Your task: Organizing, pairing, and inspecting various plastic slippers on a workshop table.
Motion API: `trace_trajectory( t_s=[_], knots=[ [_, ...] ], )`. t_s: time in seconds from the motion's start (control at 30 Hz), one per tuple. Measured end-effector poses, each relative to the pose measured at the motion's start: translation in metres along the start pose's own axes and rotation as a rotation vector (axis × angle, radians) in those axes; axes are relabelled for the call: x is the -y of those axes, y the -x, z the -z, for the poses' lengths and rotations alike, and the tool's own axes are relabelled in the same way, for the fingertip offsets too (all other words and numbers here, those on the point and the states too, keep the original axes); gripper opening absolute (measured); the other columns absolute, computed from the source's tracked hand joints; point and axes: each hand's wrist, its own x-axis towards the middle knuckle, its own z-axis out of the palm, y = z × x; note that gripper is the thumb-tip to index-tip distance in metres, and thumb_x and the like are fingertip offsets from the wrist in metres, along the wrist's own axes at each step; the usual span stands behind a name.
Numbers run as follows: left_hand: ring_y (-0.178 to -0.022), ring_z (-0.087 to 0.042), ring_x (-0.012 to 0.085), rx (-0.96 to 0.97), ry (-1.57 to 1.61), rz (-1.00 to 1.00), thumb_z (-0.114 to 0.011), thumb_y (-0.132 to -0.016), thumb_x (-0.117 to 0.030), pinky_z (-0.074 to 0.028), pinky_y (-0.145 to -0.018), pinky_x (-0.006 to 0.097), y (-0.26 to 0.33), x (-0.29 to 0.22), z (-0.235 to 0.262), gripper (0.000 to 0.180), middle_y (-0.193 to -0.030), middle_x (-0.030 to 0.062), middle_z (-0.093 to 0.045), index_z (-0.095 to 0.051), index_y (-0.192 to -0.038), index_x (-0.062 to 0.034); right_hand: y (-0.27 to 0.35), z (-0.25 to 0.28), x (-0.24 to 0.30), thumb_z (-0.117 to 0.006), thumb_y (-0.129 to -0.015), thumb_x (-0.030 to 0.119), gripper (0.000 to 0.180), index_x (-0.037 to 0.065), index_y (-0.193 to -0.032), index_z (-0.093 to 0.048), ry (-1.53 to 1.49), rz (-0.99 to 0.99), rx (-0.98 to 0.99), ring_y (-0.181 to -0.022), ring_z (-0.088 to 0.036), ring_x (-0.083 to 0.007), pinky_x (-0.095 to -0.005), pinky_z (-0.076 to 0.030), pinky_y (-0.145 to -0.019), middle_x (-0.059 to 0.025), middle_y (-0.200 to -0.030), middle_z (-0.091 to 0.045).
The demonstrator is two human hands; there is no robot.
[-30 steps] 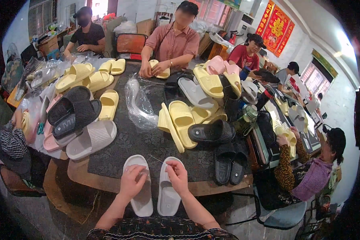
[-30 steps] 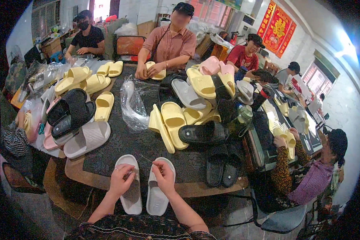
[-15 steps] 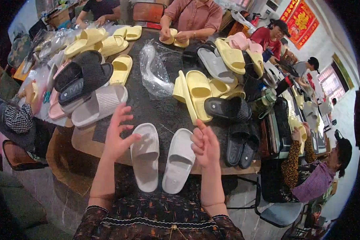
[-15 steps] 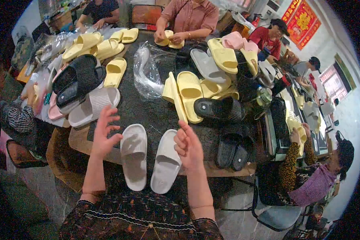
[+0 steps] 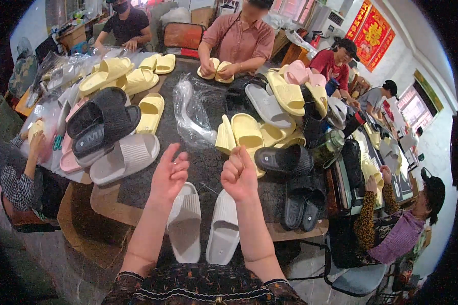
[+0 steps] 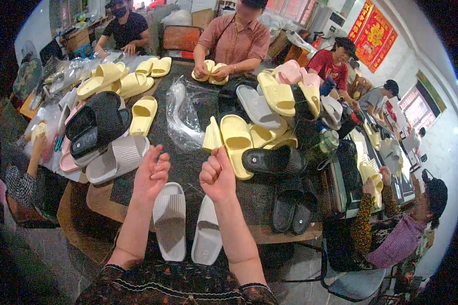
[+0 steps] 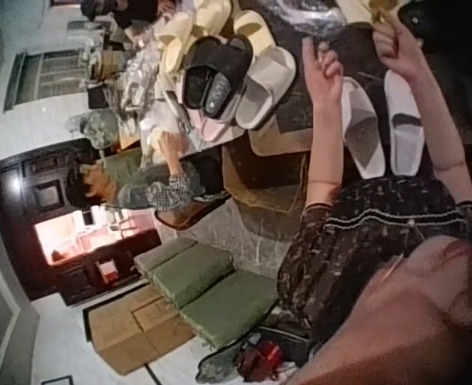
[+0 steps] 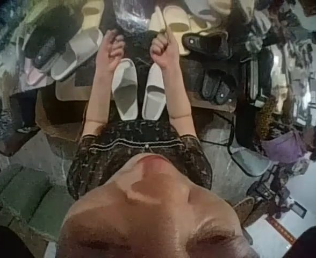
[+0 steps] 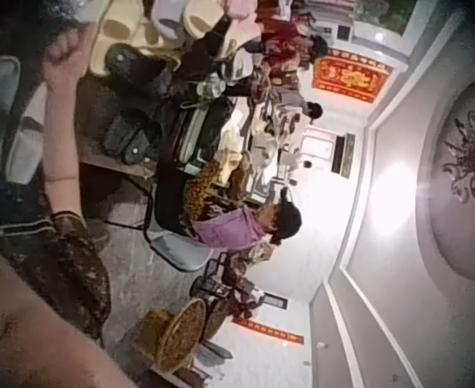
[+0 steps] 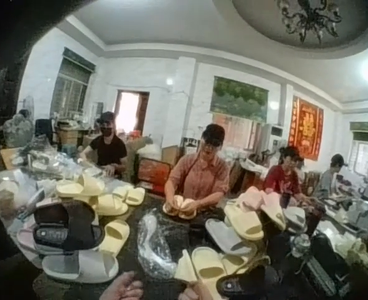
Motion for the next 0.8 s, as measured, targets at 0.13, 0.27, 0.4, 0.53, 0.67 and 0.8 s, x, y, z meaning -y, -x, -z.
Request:
trace_trajectory(
  t_s=[0.13,0.27,0.4,0.53,0.67,0.8],
  knots=[
    [-0.053,-0.035,0.0043,-0.068,0.199,0.06,-0.061,-0.093,-0.021,-0.026,-0.035,0.015,-0.032,0.016,-0.012,0.016,-0.074,0.0018,-0.044,-0.051,-0.089,-0.009,-0.029,0.009,-0.003,-0.047,-0.1,0.028,0.024,0.01,-0.084,-0.053,-0.073,0.011,-0.095,-0.042,-0.016,-0.0063,-0.0227,-0.013,-0.037,0.0059,-0.052,-0.019],
    [-0.053,-0.034,0.0055,-0.069,0.265,0.25,-0.062,-0.092,-0.022,-0.024,-0.036,0.015,-0.027,0.027,-0.032,0.02,-0.073,0.0007,-0.04,-0.051,-0.085,-0.0075,-0.033,0.007,-0.002,-0.041,-0.102,0.026,0.03,0.007,-0.081,-0.05,-0.213,-0.116,-0.061,-0.042,-0.017,-0.0062,-0.0241,-0.013,-0.038,0.0066,-0.053,-0.018],
    [-0.059,-0.035,0.0058,-0.004,0.144,0.122,-0.055,-0.094,-0.024,-0.025,-0.038,0.015,0.081,0.0,-0.021,0.017,-0.083,0.0013,-0.041,-0.054,-0.09,-0.0071,0.084,-0.015,-0.004,-0.04,-0.102,0.033,0.03,0.01,-0.086,-0.053,-0.205,-0.039,-0.102,-0.037,-0.014,-0.0052,-0.0233,-0.012,-0.036,0.0083,-0.049,-0.016],
    [-0.06,-0.036,0.0063,-0.128,0.123,0.183,-0.057,-0.093,-0.025,-0.026,-0.041,0.015,0.102,0.011,0.014,0.02,-0.085,0.003,-0.043,-0.057,-0.097,-0.0055,0.109,0.029,-0.016,-0.041,-0.101,0.032,0.028,0.009,-0.091,-0.055,-0.004,0.0,-0.328,-0.04,-0.015,-0.0052,-0.0223,-0.013,-0.037,0.0087,-0.051,-0.016],
    [-0.06,-0.037,0.0067,-0.166,0.138,0.242,-0.058,-0.093,-0.025,-0.027,-0.041,0.015,0.088,0.024,0.018,0.022,-0.086,0.0043,-0.045,-0.057,-0.101,-0.0045,0.093,0.041,-0.021,-0.041,-0.102,0.029,0.028,0.007,-0.092,-0.055,0.011,-0.043,-0.238,-0.042,-0.016,-0.0055,-0.022,-0.014,-0.038,0.0081,-0.052,-0.017],
    [-0.065,-0.042,0.0078,-0.133,0.036,0.106,-0.056,-0.094,-0.026,-0.031,-0.041,0.015,0.08,0.017,0.029,0.025,-0.09,0.0071,-0.048,-0.055,-0.102,-0.0029,0.088,0.039,-0.019,-0.048,-0.099,0.025,0.021,0.009,-0.089,-0.057,0.042,-0.058,-0.195,-0.044,-0.02,-0.0063,-0.0222,-0.017,-0.038,0.0064,-0.054,-0.021]
  ],
)
